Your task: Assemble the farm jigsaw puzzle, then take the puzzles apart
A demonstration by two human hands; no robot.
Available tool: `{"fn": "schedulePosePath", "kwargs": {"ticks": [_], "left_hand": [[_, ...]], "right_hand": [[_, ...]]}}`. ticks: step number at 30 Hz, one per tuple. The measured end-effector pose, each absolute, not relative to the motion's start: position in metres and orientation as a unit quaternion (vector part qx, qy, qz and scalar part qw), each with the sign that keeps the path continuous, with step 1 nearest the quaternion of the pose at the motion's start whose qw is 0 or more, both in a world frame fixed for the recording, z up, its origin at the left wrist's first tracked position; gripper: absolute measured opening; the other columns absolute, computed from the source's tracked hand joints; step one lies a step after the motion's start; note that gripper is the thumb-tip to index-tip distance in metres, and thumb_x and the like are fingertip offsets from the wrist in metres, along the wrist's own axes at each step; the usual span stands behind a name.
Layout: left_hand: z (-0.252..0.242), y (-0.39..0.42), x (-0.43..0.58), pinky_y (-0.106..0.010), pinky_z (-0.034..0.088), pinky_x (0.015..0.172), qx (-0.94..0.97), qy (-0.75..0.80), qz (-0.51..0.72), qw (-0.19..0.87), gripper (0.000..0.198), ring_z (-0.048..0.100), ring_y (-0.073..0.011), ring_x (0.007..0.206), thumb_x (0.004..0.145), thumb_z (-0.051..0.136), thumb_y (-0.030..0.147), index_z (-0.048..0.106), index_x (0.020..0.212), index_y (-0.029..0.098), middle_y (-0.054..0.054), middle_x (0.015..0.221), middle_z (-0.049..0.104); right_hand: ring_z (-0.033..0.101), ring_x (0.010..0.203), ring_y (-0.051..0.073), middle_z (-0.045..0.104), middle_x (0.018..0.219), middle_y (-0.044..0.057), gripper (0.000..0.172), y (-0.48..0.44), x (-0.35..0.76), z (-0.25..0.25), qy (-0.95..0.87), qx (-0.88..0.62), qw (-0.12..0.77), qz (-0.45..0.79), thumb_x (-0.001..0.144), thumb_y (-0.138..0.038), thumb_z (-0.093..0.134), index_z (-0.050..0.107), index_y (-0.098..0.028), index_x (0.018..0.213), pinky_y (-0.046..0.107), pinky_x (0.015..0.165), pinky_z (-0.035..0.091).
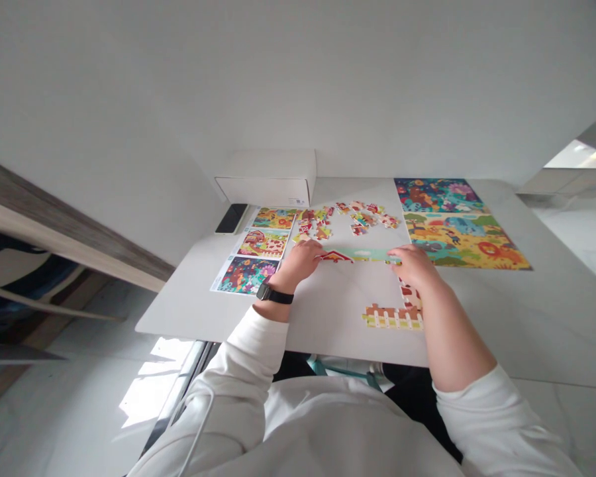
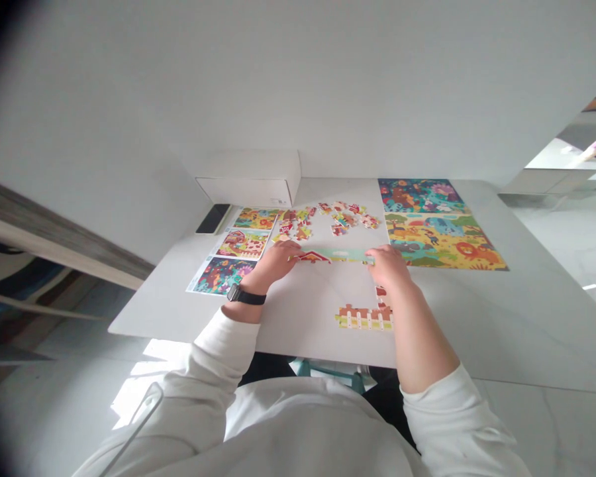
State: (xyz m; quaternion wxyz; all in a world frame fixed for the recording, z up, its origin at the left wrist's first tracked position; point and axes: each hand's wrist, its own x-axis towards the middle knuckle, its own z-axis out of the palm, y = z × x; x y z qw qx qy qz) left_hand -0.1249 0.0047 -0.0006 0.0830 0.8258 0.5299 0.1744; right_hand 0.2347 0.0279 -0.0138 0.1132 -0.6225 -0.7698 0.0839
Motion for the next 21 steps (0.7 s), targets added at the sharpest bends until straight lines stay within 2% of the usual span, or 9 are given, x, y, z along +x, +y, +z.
{"fn": "schedulePosePath", "kwargs": {"ticks": [7,12,21], "left_hand": [[-0.006,0.010,-0.120,-0.044,0.051,0.119,0.825,0.533,0.174,0.073,0.043,0.068,-0.0256,0.127,0.091,0.055,0.008,0.084,0.119,0.024,-0.009,0.132,0.077],[-0.011,0.017,-0.117,-0.043,0.050,0.120,0.821,0.537,0.182,0.060,0.044,0.069,-0.0248,0.126,0.093,0.053,0.008,0.085,0.118,0.027,-0.008,0.128,0.079],[-0.015,0.029,-0.117,-0.043,0.050,0.119,0.809,0.546,0.208,0.065,0.044,0.069,-0.0251,0.124,0.093,0.055,0.008,0.085,0.118,0.028,-0.006,0.130,0.079]], "right_hand": [[0.068,0.118,0.031,0.076,0.119,0.013,0.029,0.035,0.230,-0.018,-0.759,-0.630,0.146,0.072,0.085,-0.021,0.077,0.083,-0.026,0.113,0.045,0.111,0.049],[0.069,0.116,0.030,0.076,0.120,0.012,0.026,0.037,0.230,-0.023,-0.748,-0.639,0.165,0.067,0.086,-0.022,0.077,0.083,-0.027,0.111,0.046,0.111,0.049],[0.067,0.120,0.029,0.075,0.125,0.012,0.030,0.039,0.229,-0.020,-0.744,-0.644,0.160,0.069,0.090,-0.023,0.074,0.082,-0.025,0.119,0.043,0.113,0.049]]}}
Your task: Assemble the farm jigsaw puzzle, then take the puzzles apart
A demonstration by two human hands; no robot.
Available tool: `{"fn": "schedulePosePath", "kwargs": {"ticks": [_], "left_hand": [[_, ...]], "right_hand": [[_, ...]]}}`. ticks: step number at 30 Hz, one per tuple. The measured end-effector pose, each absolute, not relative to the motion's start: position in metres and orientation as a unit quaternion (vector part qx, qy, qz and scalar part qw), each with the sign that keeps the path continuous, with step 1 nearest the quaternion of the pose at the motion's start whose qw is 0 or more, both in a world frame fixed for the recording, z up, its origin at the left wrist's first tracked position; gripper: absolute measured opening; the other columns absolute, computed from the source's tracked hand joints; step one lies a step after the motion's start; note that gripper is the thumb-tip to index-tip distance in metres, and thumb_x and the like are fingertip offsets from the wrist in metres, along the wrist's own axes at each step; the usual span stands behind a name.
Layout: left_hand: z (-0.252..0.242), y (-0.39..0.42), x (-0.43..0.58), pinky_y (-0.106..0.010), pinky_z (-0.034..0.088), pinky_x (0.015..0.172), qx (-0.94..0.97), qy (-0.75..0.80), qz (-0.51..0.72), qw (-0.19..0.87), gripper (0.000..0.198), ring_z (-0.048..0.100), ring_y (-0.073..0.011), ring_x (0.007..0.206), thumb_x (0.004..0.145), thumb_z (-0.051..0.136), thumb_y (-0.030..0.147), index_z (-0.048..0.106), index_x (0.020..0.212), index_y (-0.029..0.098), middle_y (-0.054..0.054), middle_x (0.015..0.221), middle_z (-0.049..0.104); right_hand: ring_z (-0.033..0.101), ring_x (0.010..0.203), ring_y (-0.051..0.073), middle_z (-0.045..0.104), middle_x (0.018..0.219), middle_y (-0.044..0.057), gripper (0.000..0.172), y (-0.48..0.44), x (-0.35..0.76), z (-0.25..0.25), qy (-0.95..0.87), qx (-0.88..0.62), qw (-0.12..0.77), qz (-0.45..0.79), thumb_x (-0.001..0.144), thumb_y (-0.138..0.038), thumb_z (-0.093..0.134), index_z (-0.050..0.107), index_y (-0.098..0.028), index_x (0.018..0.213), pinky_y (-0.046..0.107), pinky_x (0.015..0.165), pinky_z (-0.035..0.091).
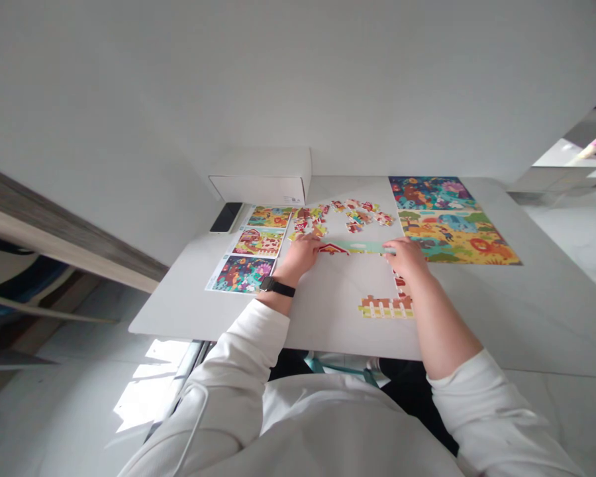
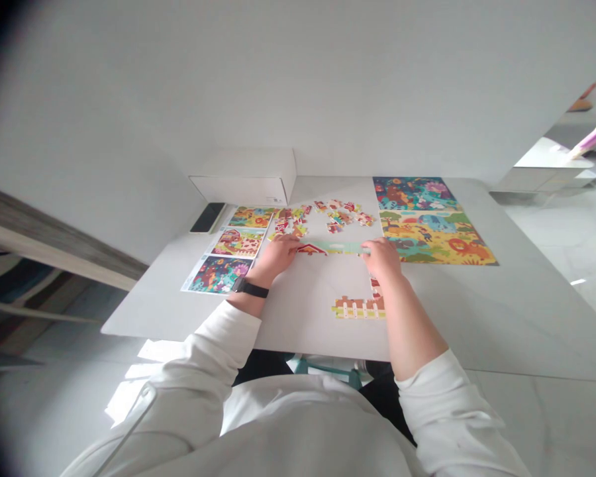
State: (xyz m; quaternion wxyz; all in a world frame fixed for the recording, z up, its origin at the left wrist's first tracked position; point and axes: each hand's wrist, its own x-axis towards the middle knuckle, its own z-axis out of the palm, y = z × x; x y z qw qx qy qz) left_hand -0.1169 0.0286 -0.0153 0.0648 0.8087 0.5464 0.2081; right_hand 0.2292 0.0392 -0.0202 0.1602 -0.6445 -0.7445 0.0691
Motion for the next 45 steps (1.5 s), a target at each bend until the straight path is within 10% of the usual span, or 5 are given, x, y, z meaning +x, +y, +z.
{"fn": "schedulePosePath", "kwargs": {"ticks": [22,29,45], "left_hand": [[0.009,0.029,-0.189,-0.039,0.056,0.108,0.546,0.731,0.398,0.090,0.040,0.072,-0.0224,0.116,0.092,0.053,0.016,0.067,0.129,0.022,-0.009,0.131,0.076],[0.008,0.025,-0.174,-0.038,0.053,0.108,0.593,0.724,0.343,0.084,0.039,0.070,-0.0249,0.121,0.090,0.061,0.017,0.066,0.129,0.021,-0.010,0.131,0.075],[-0.007,0.026,-0.174,-0.045,0.051,0.112,0.655,0.722,0.215,0.062,0.045,0.068,-0.0326,0.127,0.091,0.066,0.026,0.062,0.136,0.023,-0.013,0.134,0.075]], "right_hand": [[0.069,0.115,0.030,0.079,0.115,0.012,0.024,0.032,0.225,0.009,-0.714,-0.597,0.353,0.097,0.095,-0.038,0.060,0.080,-0.024,0.097,0.045,0.110,0.051],[0.076,0.098,0.025,0.082,0.090,0.009,0.086,0.022,0.221,0.018,-0.665,-0.635,0.339,0.198,0.109,-0.069,0.012,0.051,-0.027,0.046,0.035,0.094,0.054],[0.077,0.088,0.024,0.082,0.081,0.005,0.094,0.016,0.213,0.019,-0.651,-0.632,0.362,0.215,0.103,-0.081,0.002,0.055,-0.028,0.048,0.033,0.086,0.056]]}}
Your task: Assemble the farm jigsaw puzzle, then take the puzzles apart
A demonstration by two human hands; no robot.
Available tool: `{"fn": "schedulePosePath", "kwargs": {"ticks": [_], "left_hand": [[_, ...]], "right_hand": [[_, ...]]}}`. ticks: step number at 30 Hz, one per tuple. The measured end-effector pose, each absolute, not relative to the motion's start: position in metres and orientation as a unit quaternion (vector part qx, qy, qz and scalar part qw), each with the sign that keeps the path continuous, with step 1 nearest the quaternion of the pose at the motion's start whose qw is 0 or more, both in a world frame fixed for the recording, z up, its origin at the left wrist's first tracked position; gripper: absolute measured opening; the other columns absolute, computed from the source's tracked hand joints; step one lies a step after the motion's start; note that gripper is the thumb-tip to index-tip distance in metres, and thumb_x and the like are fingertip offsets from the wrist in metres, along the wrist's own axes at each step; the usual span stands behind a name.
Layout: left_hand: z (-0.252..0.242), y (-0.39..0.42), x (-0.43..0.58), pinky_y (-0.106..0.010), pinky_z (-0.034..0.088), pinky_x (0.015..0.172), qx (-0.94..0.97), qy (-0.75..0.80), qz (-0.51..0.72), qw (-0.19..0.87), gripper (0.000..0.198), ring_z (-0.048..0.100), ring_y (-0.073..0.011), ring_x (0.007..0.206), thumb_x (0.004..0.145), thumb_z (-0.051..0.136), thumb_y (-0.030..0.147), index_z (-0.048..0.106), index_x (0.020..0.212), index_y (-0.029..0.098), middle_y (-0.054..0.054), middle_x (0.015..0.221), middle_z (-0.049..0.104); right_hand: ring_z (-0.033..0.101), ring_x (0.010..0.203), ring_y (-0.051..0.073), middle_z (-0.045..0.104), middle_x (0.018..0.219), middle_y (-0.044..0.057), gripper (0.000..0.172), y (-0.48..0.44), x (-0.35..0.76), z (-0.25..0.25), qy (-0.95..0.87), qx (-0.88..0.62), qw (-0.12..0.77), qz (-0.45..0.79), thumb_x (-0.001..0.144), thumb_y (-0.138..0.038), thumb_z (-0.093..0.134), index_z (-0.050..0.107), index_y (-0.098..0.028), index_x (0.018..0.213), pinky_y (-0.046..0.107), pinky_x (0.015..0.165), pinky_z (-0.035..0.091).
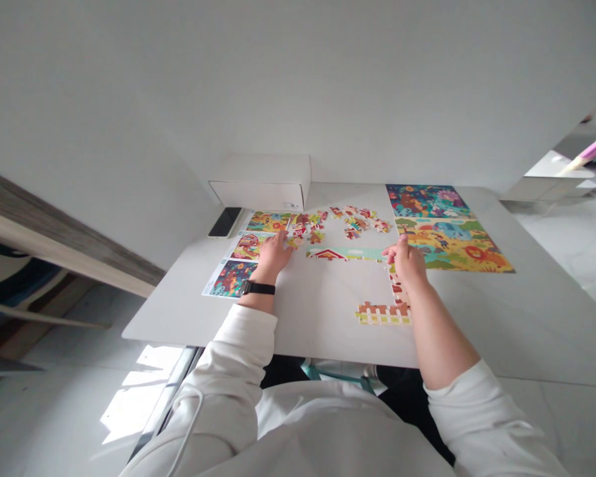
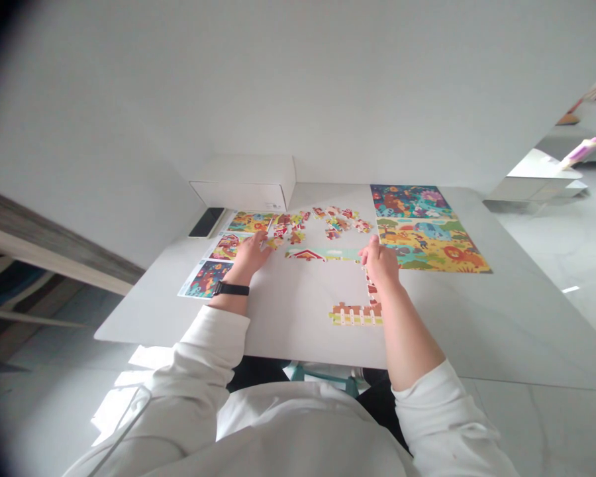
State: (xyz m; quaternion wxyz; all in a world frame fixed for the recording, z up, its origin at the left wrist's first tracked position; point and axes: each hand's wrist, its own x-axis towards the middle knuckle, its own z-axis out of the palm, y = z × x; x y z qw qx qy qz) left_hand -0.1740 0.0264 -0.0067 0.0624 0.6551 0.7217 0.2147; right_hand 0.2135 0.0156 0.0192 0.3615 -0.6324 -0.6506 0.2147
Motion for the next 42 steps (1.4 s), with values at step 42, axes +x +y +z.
{"fn": "schedulePosePath", "kwargs": {"ticks": [42], "left_hand": [[0.009,0.018,-0.160,-0.051,0.051,0.109,0.578,0.798,0.150,0.074,0.035,0.065,-0.0380,0.125,0.093,0.070,0.050,0.073,0.115,0.023,-0.016,0.131,0.067]], "right_hand": [[0.077,0.087,0.026,0.081,0.078,0.008,0.091,0.018,0.209,0.014,-0.673,-0.630,0.340,0.186,0.104,-0.080,0.015,0.079,-0.026,0.071,0.035,0.086,0.055]]}}
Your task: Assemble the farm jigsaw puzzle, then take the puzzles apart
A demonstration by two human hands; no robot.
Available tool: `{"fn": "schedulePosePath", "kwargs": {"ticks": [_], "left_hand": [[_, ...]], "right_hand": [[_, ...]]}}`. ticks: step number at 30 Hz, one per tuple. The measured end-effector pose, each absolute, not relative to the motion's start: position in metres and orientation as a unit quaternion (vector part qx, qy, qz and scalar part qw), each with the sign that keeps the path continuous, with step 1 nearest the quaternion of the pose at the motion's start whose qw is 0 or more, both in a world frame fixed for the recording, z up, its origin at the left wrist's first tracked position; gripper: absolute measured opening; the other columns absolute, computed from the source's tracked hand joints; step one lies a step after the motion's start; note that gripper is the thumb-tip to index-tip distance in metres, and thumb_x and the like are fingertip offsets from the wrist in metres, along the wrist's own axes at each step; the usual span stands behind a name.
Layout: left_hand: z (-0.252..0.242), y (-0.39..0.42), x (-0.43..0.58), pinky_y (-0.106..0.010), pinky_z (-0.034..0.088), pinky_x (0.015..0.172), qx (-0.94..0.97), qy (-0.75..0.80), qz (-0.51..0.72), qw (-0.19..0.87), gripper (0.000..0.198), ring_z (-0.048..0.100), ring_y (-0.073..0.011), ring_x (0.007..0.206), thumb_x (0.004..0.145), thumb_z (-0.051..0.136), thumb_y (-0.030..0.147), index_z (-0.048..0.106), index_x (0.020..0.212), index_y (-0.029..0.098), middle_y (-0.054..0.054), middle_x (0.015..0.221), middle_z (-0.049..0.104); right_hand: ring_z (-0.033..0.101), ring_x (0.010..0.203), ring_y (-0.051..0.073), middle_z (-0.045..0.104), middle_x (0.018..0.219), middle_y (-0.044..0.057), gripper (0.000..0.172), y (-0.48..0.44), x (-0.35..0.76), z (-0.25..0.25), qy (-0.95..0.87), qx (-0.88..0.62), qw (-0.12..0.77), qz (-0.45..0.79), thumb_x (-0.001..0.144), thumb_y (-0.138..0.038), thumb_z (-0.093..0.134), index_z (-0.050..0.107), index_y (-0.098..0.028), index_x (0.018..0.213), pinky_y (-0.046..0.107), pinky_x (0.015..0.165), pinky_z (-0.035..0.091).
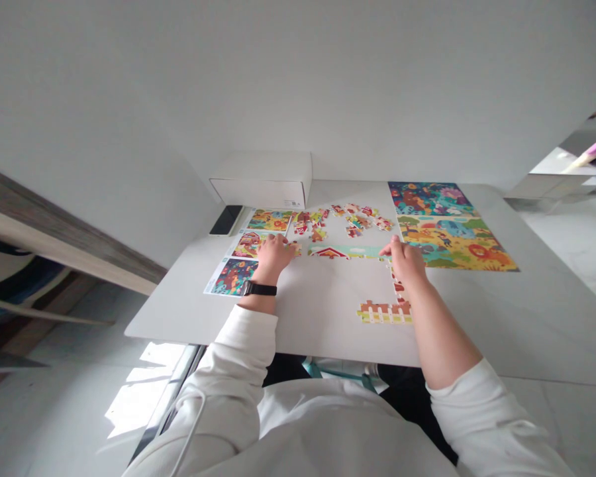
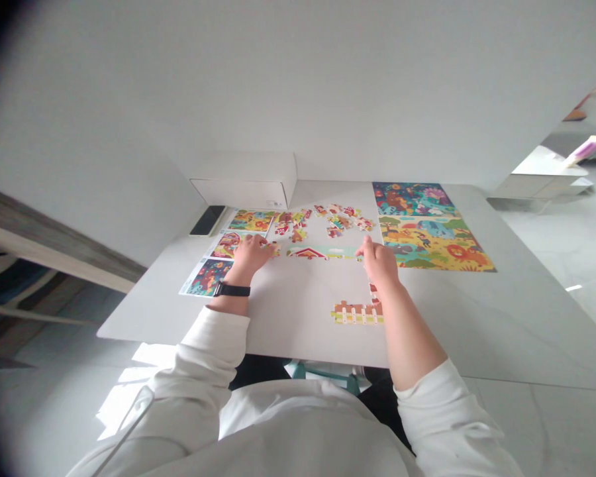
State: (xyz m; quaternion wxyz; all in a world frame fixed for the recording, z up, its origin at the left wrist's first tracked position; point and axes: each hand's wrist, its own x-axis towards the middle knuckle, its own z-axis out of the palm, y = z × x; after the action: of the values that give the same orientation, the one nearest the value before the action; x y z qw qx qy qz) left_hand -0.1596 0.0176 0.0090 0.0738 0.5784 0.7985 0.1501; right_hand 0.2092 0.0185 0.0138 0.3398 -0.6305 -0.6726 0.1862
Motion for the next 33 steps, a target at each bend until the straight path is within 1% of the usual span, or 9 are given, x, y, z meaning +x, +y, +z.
{"fn": "schedulePosePath", "kwargs": {"ticks": [5,11,16,19,22,25,29,31,33], "left_hand": [[0.011,0.009,-0.152,-0.050,0.048,0.111,0.586,0.798,0.135,0.047,0.031,0.063,-0.0368,0.128,0.097,0.064,0.045,0.073,0.119,0.024,-0.015,0.135,0.066],[0.009,0.025,-0.157,-0.047,0.048,0.111,0.625,0.766,0.150,0.032,0.040,0.063,-0.0358,0.130,0.097,0.063,0.035,0.067,0.136,0.024,-0.015,0.144,0.065],[0.007,0.066,-0.170,-0.042,0.049,0.109,0.670,0.728,0.138,0.040,0.037,0.064,-0.0335,0.130,0.094,0.065,0.028,0.068,0.130,0.020,-0.014,0.133,0.072],[0.003,0.086,-0.172,-0.043,0.050,0.107,0.687,0.713,0.130,0.053,0.037,0.066,-0.0347,0.127,0.094,0.068,0.030,0.067,0.129,0.017,-0.017,0.130,0.074],[0.001,0.099,-0.173,-0.043,0.052,0.102,0.685,0.714,0.134,0.064,0.044,0.068,-0.0362,0.121,0.092,0.070,0.033,0.065,0.132,0.014,-0.019,0.127,0.074],[0.001,0.107,-0.175,-0.041,0.053,0.096,0.688,0.704,0.152,0.082,0.048,0.070,-0.0340,0.114,0.086,0.076,0.032,0.066,0.131,0.018,-0.015,0.124,0.075],[0.008,0.113,-0.178,-0.039,0.053,0.092,0.686,0.692,0.198,0.107,0.060,0.069,-0.0320,0.107,0.069,0.087,0.026,0.072,0.126,0.018,-0.014,0.117,0.077],[0.014,0.111,-0.178,-0.037,0.052,0.087,0.685,0.688,0.209,0.116,0.051,0.070,-0.0307,0.100,0.067,0.086,0.023,0.077,0.117,0.018,-0.011,0.105,0.078],[0.021,0.106,-0.178,-0.034,0.050,0.079,0.682,0.685,0.216,0.135,0.030,0.069,-0.0272,0.087,0.070,0.081,0.022,0.080,0.100,0.019,-0.007,0.087,0.077]], "right_hand": [[0.076,0.083,0.026,0.080,0.076,0.009,0.092,0.020,0.212,0.011,-0.677,-0.624,0.341,0.191,0.103,-0.083,0.014,0.079,-0.025,0.072,0.035,0.082,0.054],[0.077,0.089,0.027,0.082,0.084,0.009,0.088,0.021,0.212,0.012,-0.677,-0.619,0.345,0.199,0.103,-0.082,0.017,0.079,-0.026,0.073,0.037,0.084,0.055],[0.076,0.091,0.028,0.082,0.087,0.010,0.086,0.022,0.210,0.012,-0.677,-0.617,0.340,0.211,0.103,-0.080,0.018,0.078,-0.026,0.072,0.038,0.086,0.055],[0.076,0.088,0.028,0.082,0.085,0.010,0.084,0.021,0.209,0.012,-0.679,-0.615,0.343,0.208,0.104,-0.077,0.019,0.078,-0.026,0.072,0.038,0.084,0.055],[0.075,0.086,0.028,0.081,0.083,0.010,0.083,0.021,0.208,0.013,-0.682,-0.610,0.348,0.205,0.106,-0.075,0.020,0.079,-0.026,0.072,0.038,0.084,0.055],[0.076,0.090,0.029,0.081,0.085,0.010,0.083,0.021,0.207,0.013,-0.686,-0.605,0.349,0.204,0.105,-0.074,0.019,0.079,-0.026,0.073,0.039,0.085,0.054],[0.076,0.091,0.028,0.082,0.086,0.010,0.083,0.022,0.206,0.012,-0.692,-0.595,0.351,0.208,0.106,-0.074,0.018,0.080,-0.027,0.075,0.039,0.087,0.054],[0.076,0.091,0.028,0.082,0.085,0.010,0.083,0.022,0.206,0.011,-0.695,-0.592,0.351,0.210,0.106,-0.073,0.019,0.079,-0.027,0.074,0.039,0.089,0.054],[0.076,0.091,0.028,0.082,0.086,0.010,0.081,0.022,0.206,0.011,-0.696,-0.592,0.349,0.209,0.107,-0.071,0.019,0.079,-0.027,0.074,0.039,0.090,0.054]]}}
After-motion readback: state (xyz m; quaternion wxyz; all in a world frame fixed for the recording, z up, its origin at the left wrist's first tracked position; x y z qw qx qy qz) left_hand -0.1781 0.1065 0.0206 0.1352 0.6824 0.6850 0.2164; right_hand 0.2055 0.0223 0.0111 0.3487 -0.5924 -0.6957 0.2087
